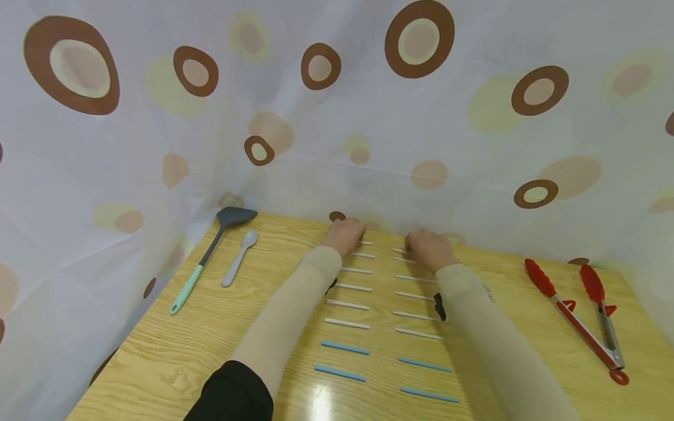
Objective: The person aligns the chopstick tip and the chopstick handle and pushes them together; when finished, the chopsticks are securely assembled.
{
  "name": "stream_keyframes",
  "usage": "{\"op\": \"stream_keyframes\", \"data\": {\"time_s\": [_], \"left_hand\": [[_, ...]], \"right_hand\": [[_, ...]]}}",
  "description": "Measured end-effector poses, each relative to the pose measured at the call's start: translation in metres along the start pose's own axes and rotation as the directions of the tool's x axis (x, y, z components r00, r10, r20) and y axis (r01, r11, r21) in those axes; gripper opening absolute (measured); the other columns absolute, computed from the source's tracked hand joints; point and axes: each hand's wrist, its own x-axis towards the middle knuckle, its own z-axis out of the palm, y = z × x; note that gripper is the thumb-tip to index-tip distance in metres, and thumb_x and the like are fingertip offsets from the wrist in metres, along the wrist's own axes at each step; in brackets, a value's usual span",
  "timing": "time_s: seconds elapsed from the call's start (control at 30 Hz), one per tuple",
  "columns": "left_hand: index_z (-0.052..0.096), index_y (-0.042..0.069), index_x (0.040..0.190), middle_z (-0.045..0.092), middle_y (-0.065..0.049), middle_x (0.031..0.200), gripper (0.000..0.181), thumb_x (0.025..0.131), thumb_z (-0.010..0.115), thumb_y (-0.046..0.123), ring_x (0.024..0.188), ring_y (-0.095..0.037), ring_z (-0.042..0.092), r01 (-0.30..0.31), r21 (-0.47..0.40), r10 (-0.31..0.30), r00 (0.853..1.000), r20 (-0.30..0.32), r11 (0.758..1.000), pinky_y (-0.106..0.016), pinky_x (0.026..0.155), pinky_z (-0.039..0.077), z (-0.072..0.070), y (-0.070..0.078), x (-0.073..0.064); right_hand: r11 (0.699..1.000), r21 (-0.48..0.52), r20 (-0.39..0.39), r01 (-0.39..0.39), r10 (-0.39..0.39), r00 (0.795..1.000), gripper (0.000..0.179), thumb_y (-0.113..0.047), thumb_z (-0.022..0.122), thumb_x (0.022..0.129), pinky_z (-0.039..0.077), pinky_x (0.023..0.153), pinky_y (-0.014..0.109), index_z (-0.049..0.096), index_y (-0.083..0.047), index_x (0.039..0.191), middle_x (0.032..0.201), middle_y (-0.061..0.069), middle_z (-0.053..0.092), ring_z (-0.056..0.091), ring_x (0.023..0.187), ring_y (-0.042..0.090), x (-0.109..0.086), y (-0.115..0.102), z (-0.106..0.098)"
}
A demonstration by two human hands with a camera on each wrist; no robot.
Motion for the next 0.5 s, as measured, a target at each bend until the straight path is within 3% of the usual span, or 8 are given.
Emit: {"op": "stream_keyframes", "data": {"time_s": [0.2,0.4,0.5], "left_hand": [[0.065,0.013,0.111,0.066,-0.003,0.107,0.014,0.098,0.065,0.012,0.098,-0.018,0.062,-0.024,-0.006,0.024,1.000,0.006,1.000,-0.035,0.079,0.053,-0.003,-0.002,-0.002],[0.057,0.010,0.109,0.064,-0.005,0.104,0.020,0.094,0.068,0.005,0.094,-0.019,0.062,-0.066,-0.134,0.068,0.998,0.012,0.989,-0.030,0.074,0.051,-0.017,-0.007,-0.010],[0.056,0.010,0.113,0.063,-0.004,0.109,0.022,0.095,0.065,0.002,0.098,-0.018,0.061,-0.094,-0.187,0.096,0.995,-0.002,0.978,-0.028,0.077,0.051,-0.023,-0.009,-0.015]], "right_hand": [[1.000,0.008,0.009,-0.019,0.019,1.000,0.009,-0.010,0.062,0.098,0.054,0.074,0.052,0.067,-0.003,0.096,0.092,0.014,0.069,0.065,0.086,0.034,-0.003,0.002,-0.005],[0.987,0.154,-0.046,0.056,-0.049,0.998,0.003,0.002,0.058,0.097,0.054,0.074,0.050,0.060,0.004,0.098,0.090,0.019,0.065,0.064,0.085,0.038,-0.012,0.008,-0.018],[0.981,0.177,-0.059,0.086,-0.076,0.995,0.013,0.010,0.060,0.093,0.053,0.079,0.048,0.061,0.007,0.106,0.096,0.022,0.065,0.063,0.093,0.040,-0.018,0.009,-0.022]]}}
